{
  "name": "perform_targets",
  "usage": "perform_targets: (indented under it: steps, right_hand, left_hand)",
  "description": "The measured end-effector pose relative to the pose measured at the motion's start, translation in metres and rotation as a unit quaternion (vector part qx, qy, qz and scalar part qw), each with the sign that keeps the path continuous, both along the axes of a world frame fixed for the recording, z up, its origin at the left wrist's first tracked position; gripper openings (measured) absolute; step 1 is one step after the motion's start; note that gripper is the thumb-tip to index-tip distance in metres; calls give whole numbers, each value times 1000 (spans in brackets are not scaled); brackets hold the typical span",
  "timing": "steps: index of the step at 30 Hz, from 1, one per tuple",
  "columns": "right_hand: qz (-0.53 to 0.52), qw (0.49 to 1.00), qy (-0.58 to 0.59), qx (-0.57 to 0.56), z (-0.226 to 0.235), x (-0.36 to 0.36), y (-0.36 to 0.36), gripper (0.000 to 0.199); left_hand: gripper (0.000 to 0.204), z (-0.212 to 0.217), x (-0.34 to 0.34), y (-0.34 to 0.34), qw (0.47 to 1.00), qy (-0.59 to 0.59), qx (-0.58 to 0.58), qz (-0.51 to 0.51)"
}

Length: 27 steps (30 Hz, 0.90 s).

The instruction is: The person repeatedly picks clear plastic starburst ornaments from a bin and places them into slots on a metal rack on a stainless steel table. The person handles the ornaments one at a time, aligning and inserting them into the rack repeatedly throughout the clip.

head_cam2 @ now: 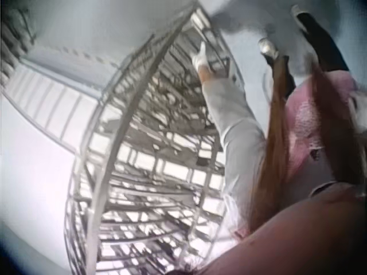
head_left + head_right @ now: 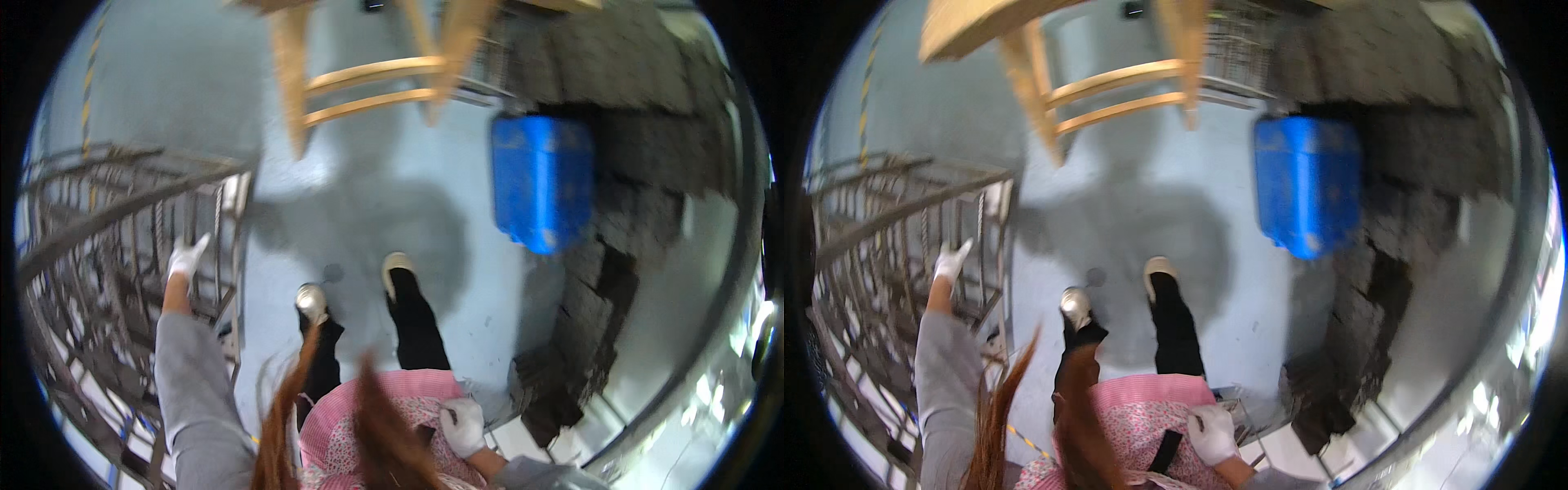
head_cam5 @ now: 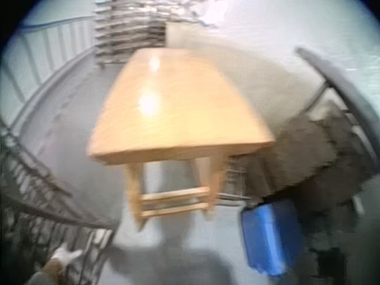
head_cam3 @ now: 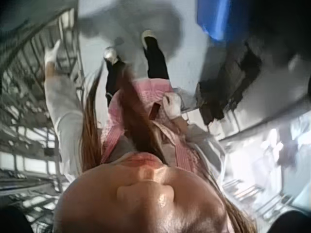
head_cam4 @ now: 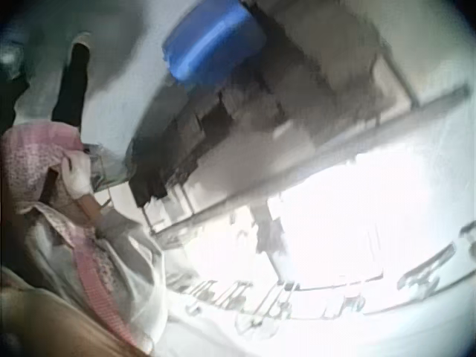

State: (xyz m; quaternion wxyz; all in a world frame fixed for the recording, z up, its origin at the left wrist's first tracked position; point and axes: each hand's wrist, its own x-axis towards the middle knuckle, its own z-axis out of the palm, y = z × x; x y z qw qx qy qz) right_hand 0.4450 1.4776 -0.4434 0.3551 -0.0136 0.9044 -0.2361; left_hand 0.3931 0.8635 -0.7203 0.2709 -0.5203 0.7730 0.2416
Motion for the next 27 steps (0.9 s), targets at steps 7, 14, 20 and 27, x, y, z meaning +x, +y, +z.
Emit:
perform_targets:
  steps: [7,14,20,27]
  right_hand:
    - [-92,982,-163,16,-4,35,-20,34]
    - [133,990,-15,-49,113,-62,-16,23]
    - [-46,791,608,51,278,-265,119,1]
    - [-622,655,428,-37,293,-397,384,56]
  left_hand:
    - [106,142,-10,176,932,81,352,-36]
    - [71,367,-52,334,857,160,460,-168]
    - [90,486,-54,362,852,271,343,-287]
    - [85,591,-126,407,784,416,444,-119]
